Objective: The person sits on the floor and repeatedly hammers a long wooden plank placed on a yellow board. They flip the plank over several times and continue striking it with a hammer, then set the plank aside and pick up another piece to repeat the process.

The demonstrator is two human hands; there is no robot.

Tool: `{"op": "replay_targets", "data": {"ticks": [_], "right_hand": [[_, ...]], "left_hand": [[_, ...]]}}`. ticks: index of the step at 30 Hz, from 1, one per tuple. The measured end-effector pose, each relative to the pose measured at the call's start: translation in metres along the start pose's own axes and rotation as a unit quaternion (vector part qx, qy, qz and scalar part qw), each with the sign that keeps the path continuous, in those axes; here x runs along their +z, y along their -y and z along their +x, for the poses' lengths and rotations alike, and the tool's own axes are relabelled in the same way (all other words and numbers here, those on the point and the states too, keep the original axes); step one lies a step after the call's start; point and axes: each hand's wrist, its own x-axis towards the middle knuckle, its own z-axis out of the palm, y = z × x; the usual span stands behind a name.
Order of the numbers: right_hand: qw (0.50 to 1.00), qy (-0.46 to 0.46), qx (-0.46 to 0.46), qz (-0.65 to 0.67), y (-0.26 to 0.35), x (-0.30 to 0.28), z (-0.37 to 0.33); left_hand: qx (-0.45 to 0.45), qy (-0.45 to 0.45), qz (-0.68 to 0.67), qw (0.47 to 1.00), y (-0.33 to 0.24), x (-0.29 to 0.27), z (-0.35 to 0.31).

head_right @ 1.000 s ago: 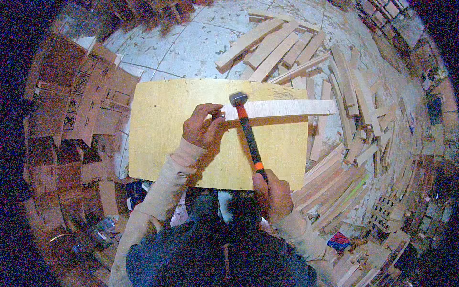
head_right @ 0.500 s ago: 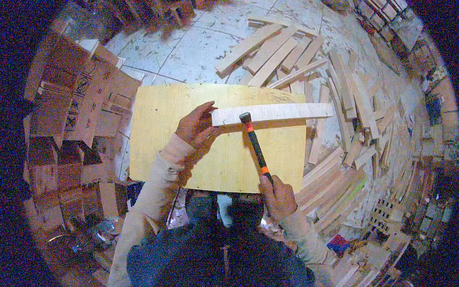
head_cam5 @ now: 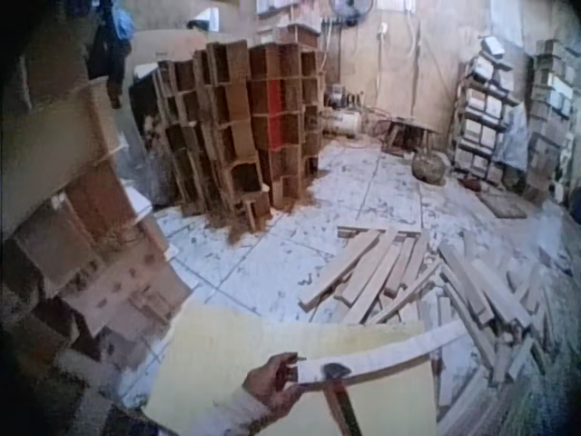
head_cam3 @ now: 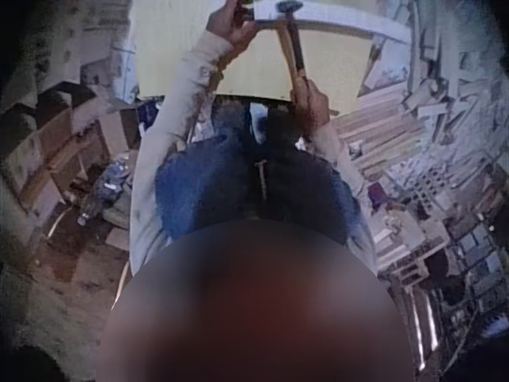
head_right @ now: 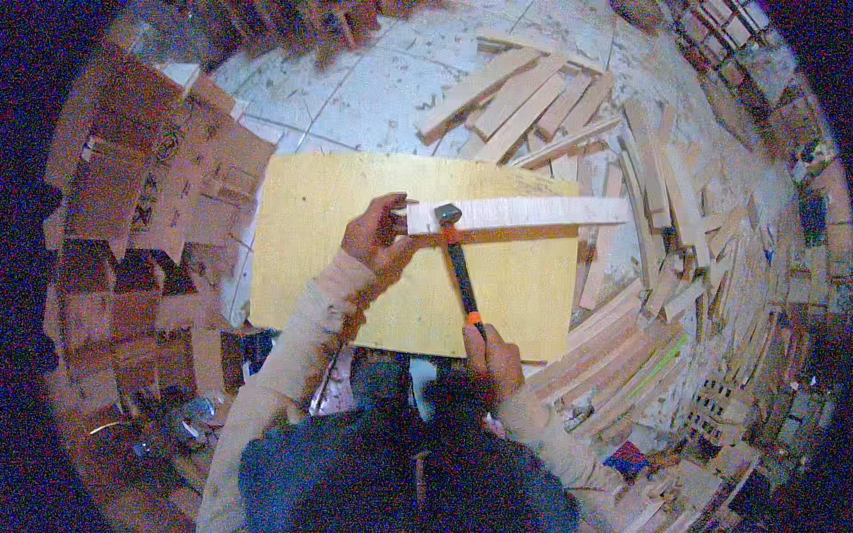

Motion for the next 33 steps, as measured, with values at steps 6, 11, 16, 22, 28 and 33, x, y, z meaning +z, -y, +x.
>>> {"op": "replay_targets", "data": {"ticks": [6,11,16,22,28,33], "right_hand": [[0.798,-0.070,-0.193,0.567,-0.015,-0.024,-0.021],[0.999,-0.031,-0.042,-0.016,-0.025,0.023,0.002],[0.817,-0.098,-0.126,0.554,-0.031,-0.002,-0.009],[1.000,-0.005,0.007,-0.017,-0.029,0.020,0.005],[0.990,-0.128,-0.004,0.053,-0.059,0.005,0.011],[0.995,-0.070,0.036,0.061,-0.065,-0.005,0.013]], "left_hand": [[0.030,-0.016,0.003,0.999,0.001,0.002,-0.004],[-0.003,-0.007,-0.029,1.000,0.002,0.001,-0.002],[0.005,-0.010,0.018,1.000,0.004,0.002,-0.004],[0.007,-0.010,-0.005,1.000,-0.003,0.001,-0.002],[0.007,-0.031,0.108,0.994,0.011,-0.059,-0.026],[-0.061,-0.251,0.282,0.924,0.018,-0.168,-0.149]]}}
